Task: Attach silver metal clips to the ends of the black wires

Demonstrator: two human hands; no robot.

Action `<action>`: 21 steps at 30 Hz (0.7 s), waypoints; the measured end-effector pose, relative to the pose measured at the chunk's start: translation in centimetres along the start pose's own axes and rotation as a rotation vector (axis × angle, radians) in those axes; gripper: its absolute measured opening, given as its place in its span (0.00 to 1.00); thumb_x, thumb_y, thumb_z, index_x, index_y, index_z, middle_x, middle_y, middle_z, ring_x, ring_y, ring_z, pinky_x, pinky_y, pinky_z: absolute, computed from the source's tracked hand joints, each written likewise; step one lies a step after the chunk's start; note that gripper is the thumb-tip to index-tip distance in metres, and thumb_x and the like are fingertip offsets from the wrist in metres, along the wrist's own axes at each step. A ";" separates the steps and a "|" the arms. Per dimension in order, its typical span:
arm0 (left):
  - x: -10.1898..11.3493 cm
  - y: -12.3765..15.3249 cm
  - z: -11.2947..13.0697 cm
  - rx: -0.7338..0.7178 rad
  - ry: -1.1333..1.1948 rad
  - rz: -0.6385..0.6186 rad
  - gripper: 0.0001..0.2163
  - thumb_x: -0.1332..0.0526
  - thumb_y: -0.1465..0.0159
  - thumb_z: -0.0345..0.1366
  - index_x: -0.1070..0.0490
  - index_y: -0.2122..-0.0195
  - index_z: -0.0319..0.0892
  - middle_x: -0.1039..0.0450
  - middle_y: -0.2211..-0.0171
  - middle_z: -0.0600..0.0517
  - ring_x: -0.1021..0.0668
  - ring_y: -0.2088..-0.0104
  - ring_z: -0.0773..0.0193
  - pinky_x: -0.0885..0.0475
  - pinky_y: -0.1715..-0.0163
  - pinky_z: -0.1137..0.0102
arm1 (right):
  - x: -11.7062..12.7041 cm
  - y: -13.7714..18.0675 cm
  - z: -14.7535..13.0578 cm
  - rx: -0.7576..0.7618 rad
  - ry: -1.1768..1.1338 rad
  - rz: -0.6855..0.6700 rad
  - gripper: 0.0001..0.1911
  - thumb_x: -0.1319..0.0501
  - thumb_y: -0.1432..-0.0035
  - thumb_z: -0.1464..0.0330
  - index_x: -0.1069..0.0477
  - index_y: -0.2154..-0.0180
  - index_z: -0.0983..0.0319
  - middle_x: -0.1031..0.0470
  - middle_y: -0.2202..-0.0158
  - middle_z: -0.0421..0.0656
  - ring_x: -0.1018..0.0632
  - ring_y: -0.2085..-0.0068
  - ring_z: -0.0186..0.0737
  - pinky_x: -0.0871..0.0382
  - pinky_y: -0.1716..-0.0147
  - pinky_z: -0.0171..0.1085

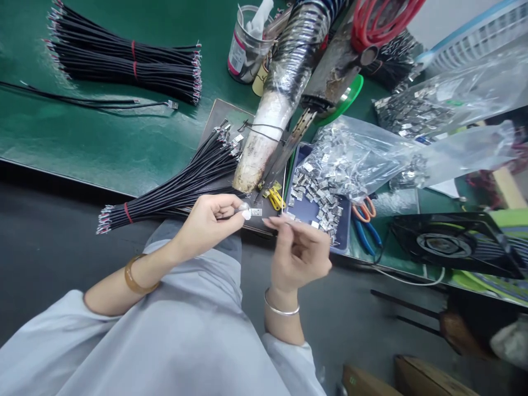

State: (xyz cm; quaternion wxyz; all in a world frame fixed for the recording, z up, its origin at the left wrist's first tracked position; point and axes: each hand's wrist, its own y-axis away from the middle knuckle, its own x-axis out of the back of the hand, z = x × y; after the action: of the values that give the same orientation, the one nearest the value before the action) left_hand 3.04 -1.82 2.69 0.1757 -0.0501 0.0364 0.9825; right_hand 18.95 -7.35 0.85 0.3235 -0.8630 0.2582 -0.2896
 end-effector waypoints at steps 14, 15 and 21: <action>-0.8 -0.7 0.8 -0.001 -0.061 0.189 0.07 0.35 0.47 0.35 0.24 0.77 0.35 0.44 0.83 0.59 0.43 0.80 0.75 0.48 0.82 0.77 | -1.2 -1.2 -0.3 0.193 0.152 -0.160 0.09 0.32 0.37 0.76 0.28 0.62 0.57 0.13 0.57 0.44 0.12 0.59 0.40 0.16 0.60 0.35; -0.8 -0.7 0.9 0.002 -0.060 0.186 0.07 0.35 0.47 0.34 0.24 0.77 0.35 0.44 0.83 0.59 0.43 0.80 0.75 0.48 0.82 0.77 | -1.2 -1.3 -0.4 0.186 0.149 -0.157 0.09 0.32 0.37 0.76 0.27 0.62 0.57 0.13 0.57 0.43 0.12 0.59 0.40 0.16 0.60 0.36; -0.6 -0.6 1.3 0.023 -0.020 0.164 0.06 0.35 0.47 0.33 0.23 0.77 0.35 0.43 0.83 0.58 0.43 0.80 0.74 0.49 0.81 0.77 | -1.0 -1.5 -1.0 0.172 0.129 -0.177 0.10 0.31 0.38 0.77 0.26 0.62 0.57 0.13 0.55 0.44 0.12 0.60 0.39 0.16 0.58 0.34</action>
State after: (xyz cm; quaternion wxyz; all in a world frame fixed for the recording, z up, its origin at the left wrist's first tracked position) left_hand 3.71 -1.36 3.98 0.0956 -0.0351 0.0500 0.9935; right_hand 17.98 -6.10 2.22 0.3520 -0.8311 0.1756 -0.3931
